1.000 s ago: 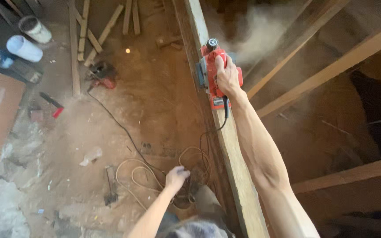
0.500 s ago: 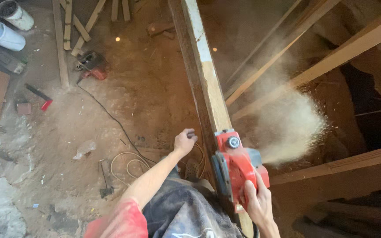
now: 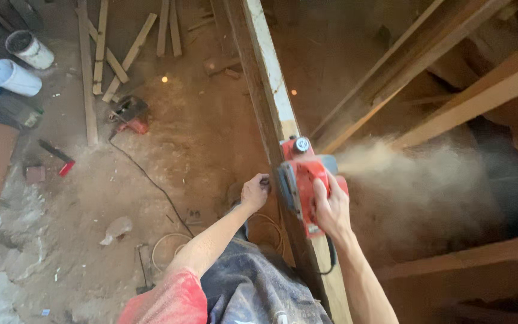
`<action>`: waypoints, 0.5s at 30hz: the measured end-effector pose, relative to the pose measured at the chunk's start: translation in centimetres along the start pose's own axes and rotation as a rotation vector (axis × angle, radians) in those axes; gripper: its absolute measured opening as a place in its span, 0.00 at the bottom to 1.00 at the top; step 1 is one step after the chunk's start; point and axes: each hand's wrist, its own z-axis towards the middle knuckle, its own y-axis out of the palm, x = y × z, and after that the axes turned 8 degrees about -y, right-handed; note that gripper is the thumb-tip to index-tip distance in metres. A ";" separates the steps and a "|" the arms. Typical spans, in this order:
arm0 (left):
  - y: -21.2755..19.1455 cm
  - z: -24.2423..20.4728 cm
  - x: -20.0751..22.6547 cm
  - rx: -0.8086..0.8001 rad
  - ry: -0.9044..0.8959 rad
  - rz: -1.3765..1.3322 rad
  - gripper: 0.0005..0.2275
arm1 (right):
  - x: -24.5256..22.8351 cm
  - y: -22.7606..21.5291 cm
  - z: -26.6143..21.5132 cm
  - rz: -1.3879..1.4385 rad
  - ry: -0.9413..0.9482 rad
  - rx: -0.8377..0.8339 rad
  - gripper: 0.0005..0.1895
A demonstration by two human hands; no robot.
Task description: The person uses a circular saw to cut a long wooden plank, then moves the cut piece aside. They pick up another plank and use an electric planer to smooth its surface, generating sawdust. The person flips the plank and continues planing the opposite side.
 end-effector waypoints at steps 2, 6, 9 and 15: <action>-0.9 2.6 0.5 0.019 0.054 0.055 0.14 | -0.7 1.6 4.6 -0.042 -0.056 0.002 0.24; -2.2 9.3 1.3 0.016 0.095 0.168 0.14 | -1.9 5.4 14.1 -0.054 -0.074 -0.019 0.23; -2.7 16.5 2.0 -0.014 0.076 0.378 0.21 | -2.7 8.5 21.8 -0.050 0.016 -0.018 0.25; -4.1 28.4 4.4 0.074 0.449 0.523 0.19 | -3.3 14.0 35.9 -0.277 -0.199 0.065 0.26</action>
